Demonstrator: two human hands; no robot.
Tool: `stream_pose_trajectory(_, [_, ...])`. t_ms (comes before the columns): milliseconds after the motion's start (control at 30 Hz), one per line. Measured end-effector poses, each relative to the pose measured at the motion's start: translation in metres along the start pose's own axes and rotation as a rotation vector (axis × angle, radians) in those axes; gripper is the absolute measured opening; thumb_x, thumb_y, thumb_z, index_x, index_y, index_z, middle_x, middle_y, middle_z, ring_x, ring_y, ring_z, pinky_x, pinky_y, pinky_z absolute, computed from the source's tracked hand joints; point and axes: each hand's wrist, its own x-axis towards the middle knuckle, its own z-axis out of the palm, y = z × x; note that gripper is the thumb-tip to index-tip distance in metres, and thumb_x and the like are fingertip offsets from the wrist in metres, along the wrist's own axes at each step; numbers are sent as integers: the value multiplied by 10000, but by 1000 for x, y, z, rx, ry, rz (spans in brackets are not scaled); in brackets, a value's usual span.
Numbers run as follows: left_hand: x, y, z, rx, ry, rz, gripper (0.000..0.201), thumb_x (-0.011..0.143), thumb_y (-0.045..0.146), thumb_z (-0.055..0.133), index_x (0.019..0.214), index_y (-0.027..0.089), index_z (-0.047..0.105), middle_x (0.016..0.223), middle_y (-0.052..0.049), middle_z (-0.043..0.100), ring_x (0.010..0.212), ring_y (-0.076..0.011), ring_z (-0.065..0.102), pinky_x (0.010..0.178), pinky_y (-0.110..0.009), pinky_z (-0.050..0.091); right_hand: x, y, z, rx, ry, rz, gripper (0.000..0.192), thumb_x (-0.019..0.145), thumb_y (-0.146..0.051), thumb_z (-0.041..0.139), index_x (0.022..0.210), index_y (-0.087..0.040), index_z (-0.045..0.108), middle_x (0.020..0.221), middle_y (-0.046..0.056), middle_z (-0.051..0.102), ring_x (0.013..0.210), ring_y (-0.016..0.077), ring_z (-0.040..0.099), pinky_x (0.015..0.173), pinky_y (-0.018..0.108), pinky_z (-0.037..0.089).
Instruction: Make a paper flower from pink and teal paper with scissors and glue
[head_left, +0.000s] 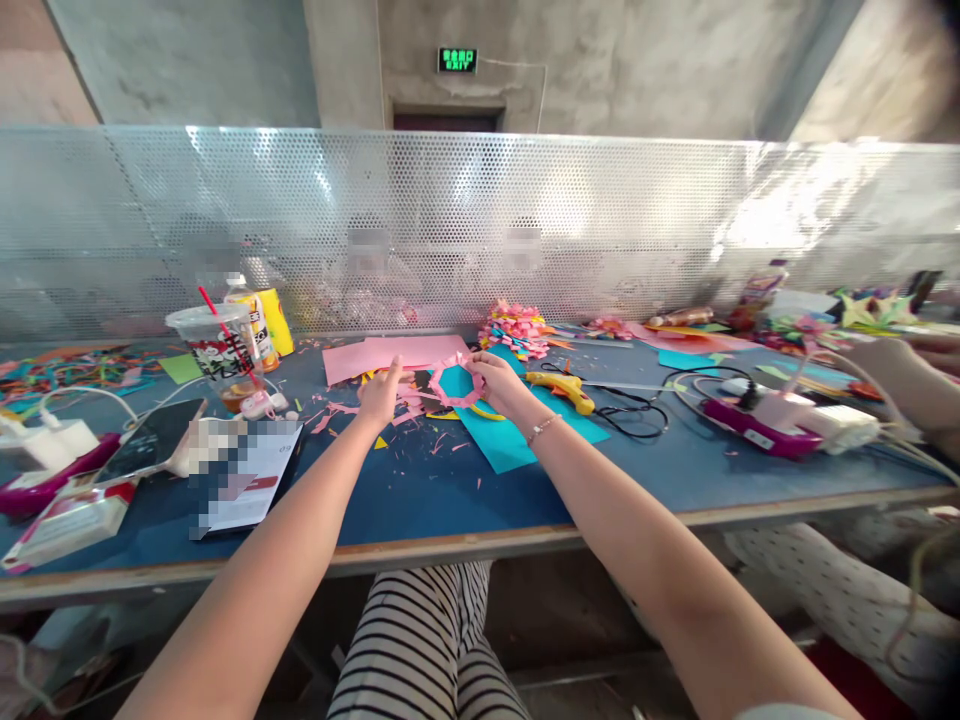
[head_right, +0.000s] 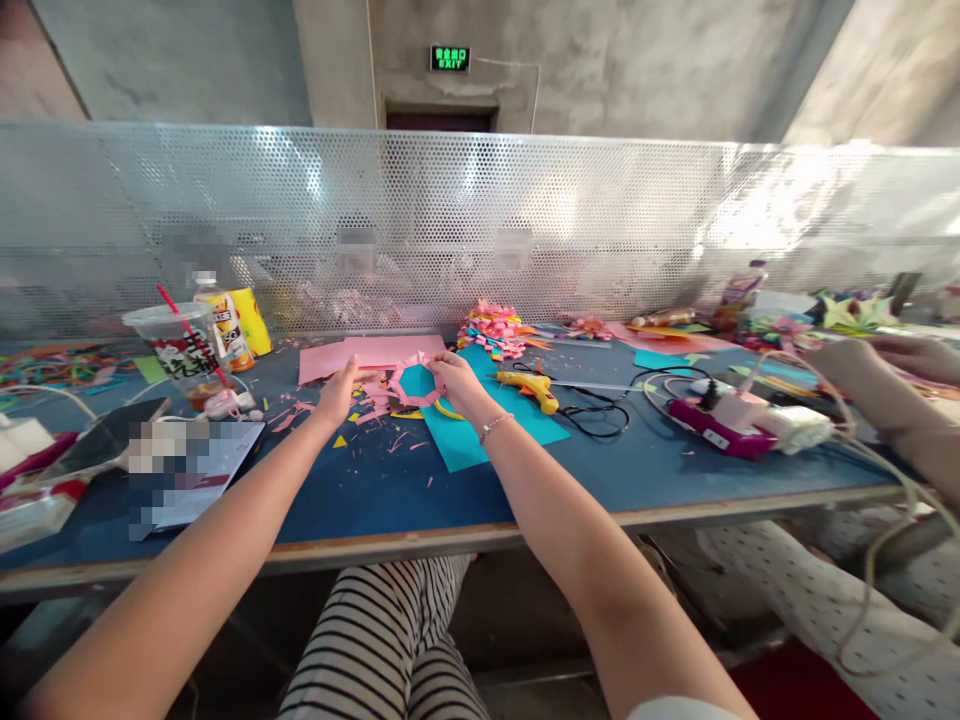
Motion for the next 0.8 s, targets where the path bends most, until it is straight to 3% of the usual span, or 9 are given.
stream_pose_trajectory(67, [0,0,3,-21,-36,7,459,785,550,409,758,159,648,755,-74,670,830,-229,613,799,-328,421,-1,2,1,-1,-27,-6,280,565,-306,677,716,-185,474,506,-86,364,445,53,332,412,200,329])
stream_pose_trajectory(233, [-1,-1,13,-80,-159,102,343,685,438,612,849,138,627,819,-68,674,746,-185,615,691,-289,468,0,6,3,-5,-65,-22,359,530,-328,731,730,-177,474,564,-76,432,462,41,390,416,185,309])
stream_pose_trajectory(533, [1,0,13,-351,-63,-136,297,607,306,702,819,123,605,707,-32,644,559,-119,583,598,-283,508,-2,2,3,8,-85,53,369,557,-280,736,832,-189,507,679,-46,492,559,64,480,467,192,378])
stream_pose_trajectory(800, [-1,3,11,-466,-105,-176,263,580,303,706,753,136,599,692,-9,619,593,-116,589,643,-294,516,-6,-3,4,-66,-134,68,307,571,-320,726,728,-169,509,632,-49,459,560,64,462,510,206,394])
